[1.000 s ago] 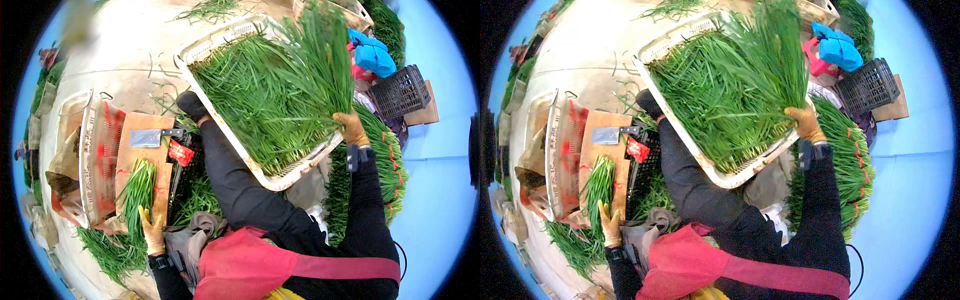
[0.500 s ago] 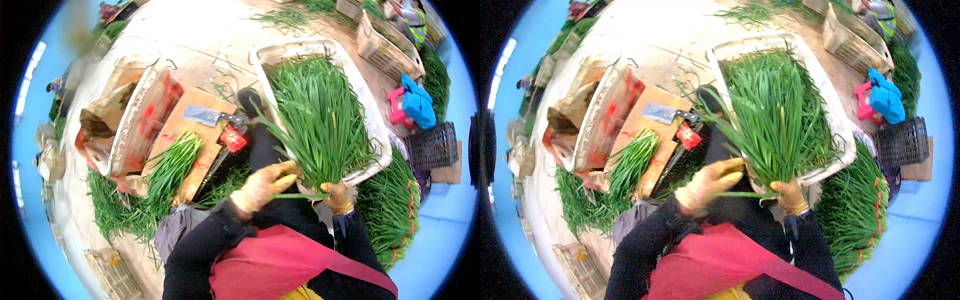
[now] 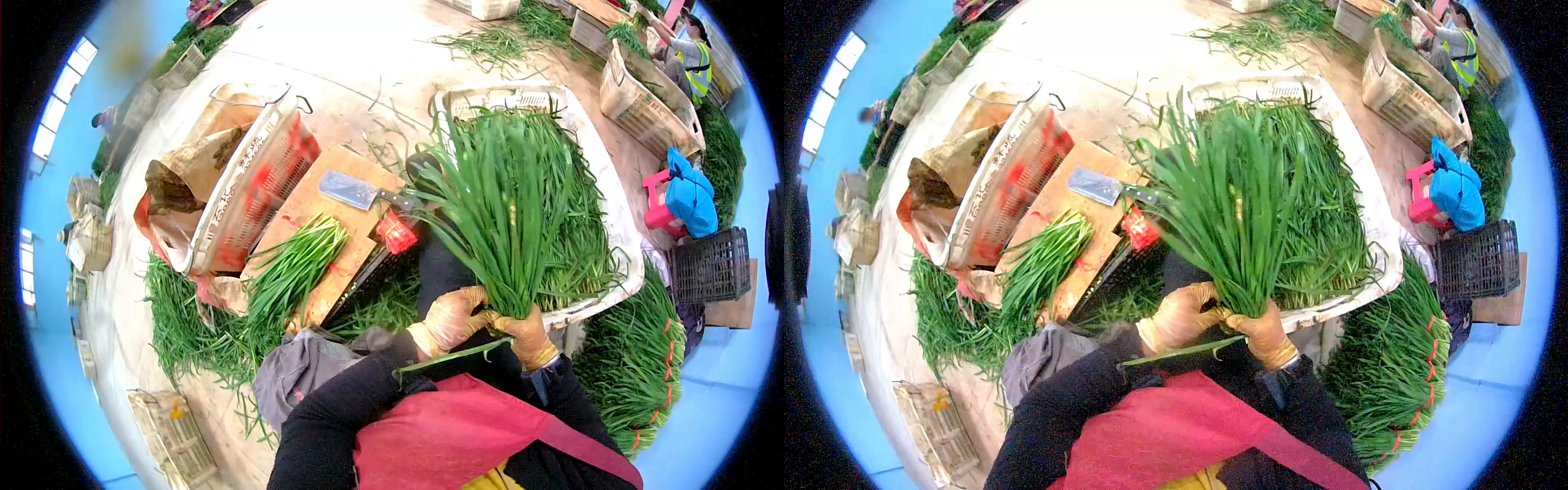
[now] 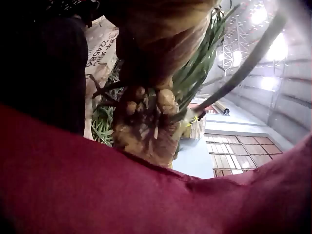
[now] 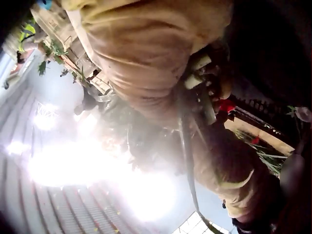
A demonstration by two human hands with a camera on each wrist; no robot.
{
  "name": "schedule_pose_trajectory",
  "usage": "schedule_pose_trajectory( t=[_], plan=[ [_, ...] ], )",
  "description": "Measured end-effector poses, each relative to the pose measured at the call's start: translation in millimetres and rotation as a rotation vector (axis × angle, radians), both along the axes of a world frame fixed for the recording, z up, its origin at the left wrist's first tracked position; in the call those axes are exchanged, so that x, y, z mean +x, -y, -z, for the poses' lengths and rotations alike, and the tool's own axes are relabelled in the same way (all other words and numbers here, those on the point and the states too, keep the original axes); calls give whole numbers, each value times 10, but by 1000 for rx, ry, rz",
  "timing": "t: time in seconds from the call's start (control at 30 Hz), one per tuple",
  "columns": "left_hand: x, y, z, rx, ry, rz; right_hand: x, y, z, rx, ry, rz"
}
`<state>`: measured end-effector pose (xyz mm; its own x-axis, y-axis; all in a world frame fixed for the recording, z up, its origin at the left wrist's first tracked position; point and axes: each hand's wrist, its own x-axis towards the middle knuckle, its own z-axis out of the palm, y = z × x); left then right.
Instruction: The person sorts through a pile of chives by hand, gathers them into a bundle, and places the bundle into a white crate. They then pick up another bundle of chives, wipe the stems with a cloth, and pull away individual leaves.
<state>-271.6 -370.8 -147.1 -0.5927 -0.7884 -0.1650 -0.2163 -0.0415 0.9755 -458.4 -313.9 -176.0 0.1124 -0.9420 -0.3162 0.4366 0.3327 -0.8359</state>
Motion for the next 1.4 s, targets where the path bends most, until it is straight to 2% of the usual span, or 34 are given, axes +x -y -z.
schedule_pose_trajectory(
  t=[0.03,0.07,0.17,0.2,0.23,0.27,0.33,0.4,0.43,0.47,0.6,0.67,0.77,0.83,0.9,0.93,1.1,1.2,1.27,1.33,1.4],
  plan=[
    [-6,25,-60,-82,4,30,-31,-16,17,-1,3,6],
    [46,9,-141,-14,27,67,-63,-31,26,2,-10,26],
    [223,97,-274,1,21,-27,-181,1,18,-10,6,16],
    [354,142,-71,-170,-32,-84,-198,1,53,-23,18,35],
    [453,219,-96,-188,-81,-195,-258,-6,95,-3,26,-8],
    [591,290,-125,-97,-141,-303,-350,-23,144,18,34,-52],
    [826,437,-612,-35,-38,-422,-447,-60,240,5,16,-90],
    [1043,543,-668,-28,-218,-556,-475,-78,141,39,-1,-146],
    [1130,578,-804,-60,-267,-594,-453,-83,62,57,-7,-176],
    [1190,608,-916,-131,-284,-600,-367,-82,-9,-15,-56,-115],
    [1423,667,-1230,-351,-226,-668,-378,-107,-124,119,-106,-276],
    [1457,602,-1498,-446,-249,-693,-282,-98,-208,80,-124,-287],
    [1567,552,-1708,-720,-106,-567,-209,-105,-168,62,-145,-337],
    [1648,464,-1758,-482,2,-435,-130,-109,-223,40,-142,-355],
    [1711,448,-1580,-381,54,-347,-73,-97,-233,8,-133,-418],
    [1729,396,-1540,-281,-7,-388,-28,-82,-242,-14,-117,-438],
    [1894,213,-1553,-290,235,-304,84,-82,-246,-48,-123,-553],
    [1975,119,-1578,-445,359,-265,167,-109,-319,14,-132,-586],
    [2078,96,-1411,-477,264,-309,193,-103,-301,25,-127,-623],
    [2110,15,-1595,-455,352,-280,231,-103,-276,25,-108,-637],
    [2176,41,-1451,-123,81,-356,279,-121,-266,13,-76,-630]
  ],
)
